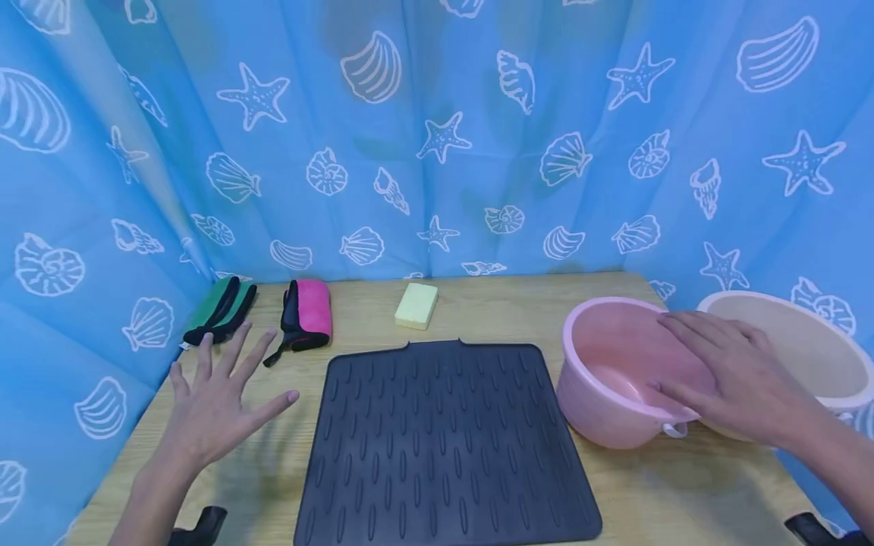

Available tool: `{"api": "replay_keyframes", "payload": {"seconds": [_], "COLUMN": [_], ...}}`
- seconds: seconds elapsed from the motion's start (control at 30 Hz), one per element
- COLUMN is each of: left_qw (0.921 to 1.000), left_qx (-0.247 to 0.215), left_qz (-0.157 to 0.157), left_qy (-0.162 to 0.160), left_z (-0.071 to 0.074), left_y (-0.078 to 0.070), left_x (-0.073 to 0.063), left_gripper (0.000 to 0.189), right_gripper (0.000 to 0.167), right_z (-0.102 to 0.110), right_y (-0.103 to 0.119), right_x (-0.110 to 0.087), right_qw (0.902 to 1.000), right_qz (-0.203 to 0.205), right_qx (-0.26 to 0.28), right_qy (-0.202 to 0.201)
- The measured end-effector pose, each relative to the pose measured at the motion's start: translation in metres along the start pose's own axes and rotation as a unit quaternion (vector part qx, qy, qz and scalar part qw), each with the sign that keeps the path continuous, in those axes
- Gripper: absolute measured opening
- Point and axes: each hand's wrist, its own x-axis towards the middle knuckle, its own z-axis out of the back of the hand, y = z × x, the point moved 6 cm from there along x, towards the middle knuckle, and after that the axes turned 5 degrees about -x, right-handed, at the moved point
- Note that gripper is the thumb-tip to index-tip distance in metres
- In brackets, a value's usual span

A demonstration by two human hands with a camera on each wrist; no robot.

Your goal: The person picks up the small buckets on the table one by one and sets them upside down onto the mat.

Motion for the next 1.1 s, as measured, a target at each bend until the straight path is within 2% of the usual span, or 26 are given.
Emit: {"api": "replay_keyframes", "payload": {"seconds": [0.3,0.53,0.83,0.9,1.1], "left_qw": [0.9998,0.9998,1.0,1.0,0.9997], "left_qx": [0.02,0.019,-0.002,-0.006,-0.023], "left_qz": [0.005,-0.002,-0.006,-0.004,0.004], "left_qy": [-0.001,0.0,-0.005,-0.001,0.009], "left_z": [-0.008,-0.017,-0.025,-0.027,-0.036], "left_y": [-0.011,-0.018,-0.021,-0.021,-0.022], "left_x": [0.002,0.004,0.003,0.003,0.005], "left_gripper": [0.095,0.092,0.091,0.091,0.091], "right_gripper": [0.07,0.062,0.033,0.035,0.056], "right_z": [-0.001,-0.003,-0.006,-0.007,-0.008], "right_y": [0.025,0.038,0.048,0.05,0.055], "right_x": [-0.01,-0.014,-0.014,-0.015,-0.014], "right_qw": [0.9984,0.9954,0.9862,0.9835,0.9758], "right_qz": [0.045,0.083,0.143,0.156,0.184], "right_qx": [0.031,0.03,0.034,0.038,0.042], "right_qy": [-0.015,-0.036,-0.076,-0.084,-0.11]}}
